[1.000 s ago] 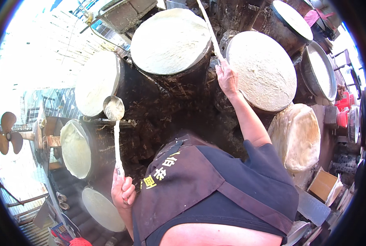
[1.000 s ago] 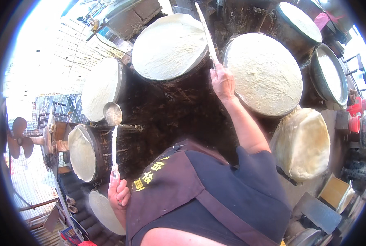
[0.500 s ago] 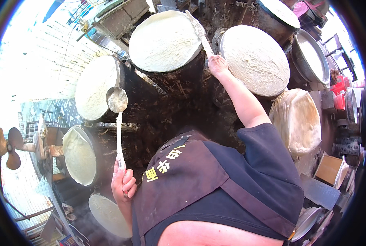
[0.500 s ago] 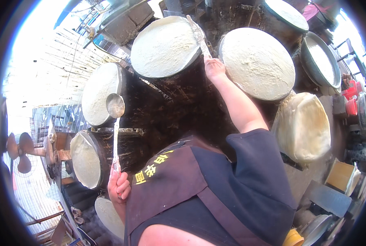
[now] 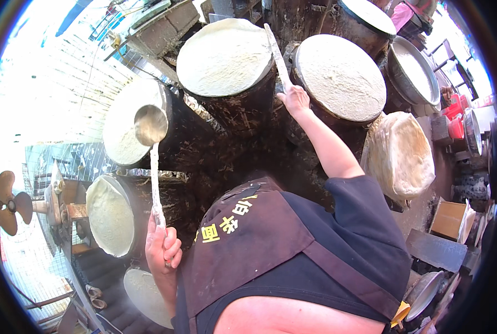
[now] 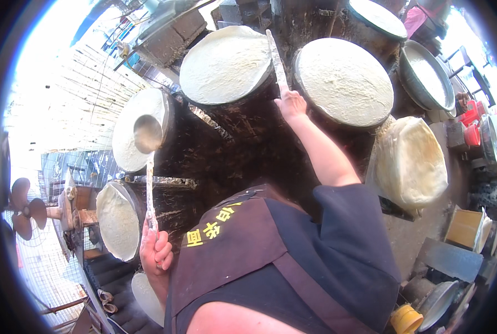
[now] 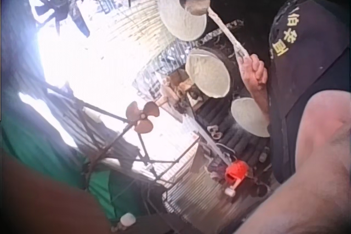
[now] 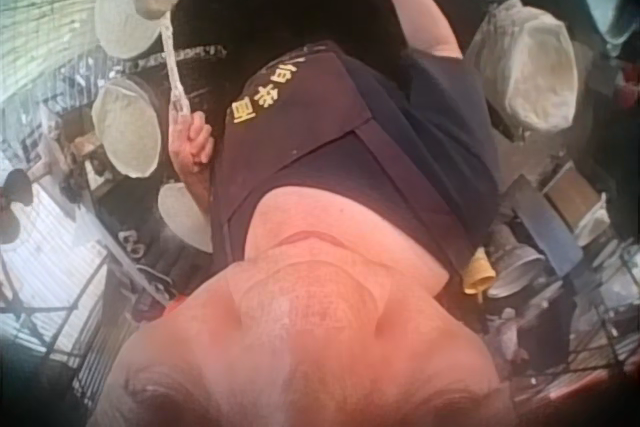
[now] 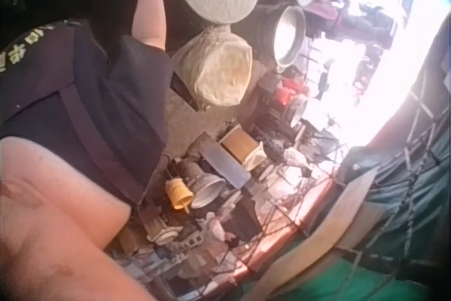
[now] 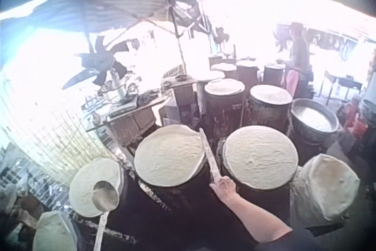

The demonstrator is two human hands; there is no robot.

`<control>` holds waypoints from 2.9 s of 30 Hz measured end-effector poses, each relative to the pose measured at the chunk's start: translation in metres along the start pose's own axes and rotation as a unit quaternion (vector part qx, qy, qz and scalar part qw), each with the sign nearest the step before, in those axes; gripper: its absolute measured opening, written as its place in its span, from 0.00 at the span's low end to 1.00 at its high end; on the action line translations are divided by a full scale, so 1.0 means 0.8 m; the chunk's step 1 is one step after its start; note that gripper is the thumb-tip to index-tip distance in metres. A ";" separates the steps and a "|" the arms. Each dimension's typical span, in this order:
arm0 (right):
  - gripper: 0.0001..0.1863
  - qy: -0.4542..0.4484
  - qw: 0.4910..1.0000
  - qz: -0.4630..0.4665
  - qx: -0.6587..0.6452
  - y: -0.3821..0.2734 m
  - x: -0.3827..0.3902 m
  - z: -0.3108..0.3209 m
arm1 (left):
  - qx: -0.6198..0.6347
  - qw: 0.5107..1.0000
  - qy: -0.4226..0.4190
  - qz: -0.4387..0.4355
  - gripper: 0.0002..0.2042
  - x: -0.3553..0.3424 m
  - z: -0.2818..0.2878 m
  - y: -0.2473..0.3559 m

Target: The person ladles batter onto multiple hot griddles, spreads it into thin circles, and flips the pancakes to cook both sides. Finished pancakes are stacked on a nearby surface.

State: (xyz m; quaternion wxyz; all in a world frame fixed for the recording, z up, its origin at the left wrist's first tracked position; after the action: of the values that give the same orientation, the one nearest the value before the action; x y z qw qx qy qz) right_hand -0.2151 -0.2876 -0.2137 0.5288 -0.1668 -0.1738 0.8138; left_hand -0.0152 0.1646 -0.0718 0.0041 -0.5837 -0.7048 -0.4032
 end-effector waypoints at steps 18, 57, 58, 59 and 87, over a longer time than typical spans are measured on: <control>0.37 -0.045 0.993 0.064 0.090 0.035 0.082 -0.017 | 0.114 0.985 0.007 0.127 0.13 -0.019 0.018 -0.020; 0.28 0.189 0.950 -0.031 -0.248 0.070 0.276 0.034 | 0.004 0.983 -0.033 0.181 0.17 -0.047 0.008 -0.031; 0.27 0.229 0.945 -0.045 -0.228 0.086 0.287 0.041 | 0.001 0.982 -0.035 0.187 0.17 -0.051 0.007 -0.030; 0.28 0.232 0.948 -0.066 -0.206 0.098 0.297 0.053 | -0.003 0.980 -0.037 0.194 0.17 -0.055 0.005 -0.030; 0.33 0.109 0.987 -0.114 0.013 0.109 0.336 0.080 | -0.050 0.973 -0.074 0.212 0.16 -0.066 -0.006 -0.023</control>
State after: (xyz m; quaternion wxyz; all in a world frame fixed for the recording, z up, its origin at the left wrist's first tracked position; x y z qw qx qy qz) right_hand -0.4177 -0.0802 -0.2208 0.6357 -0.2263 -0.1225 0.7278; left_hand -0.0158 0.1184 -0.1040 0.0082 -0.7474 -0.5425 -0.3836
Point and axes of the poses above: each hand's wrist, its own x-axis away from the middle knuckle, its own z-axis out of the back of the hand, y = z × x, the point moved 4 cm from there along -x, towards the middle knuckle, and after that the axes turned 2 degrees about z, right-handed, at the moved point
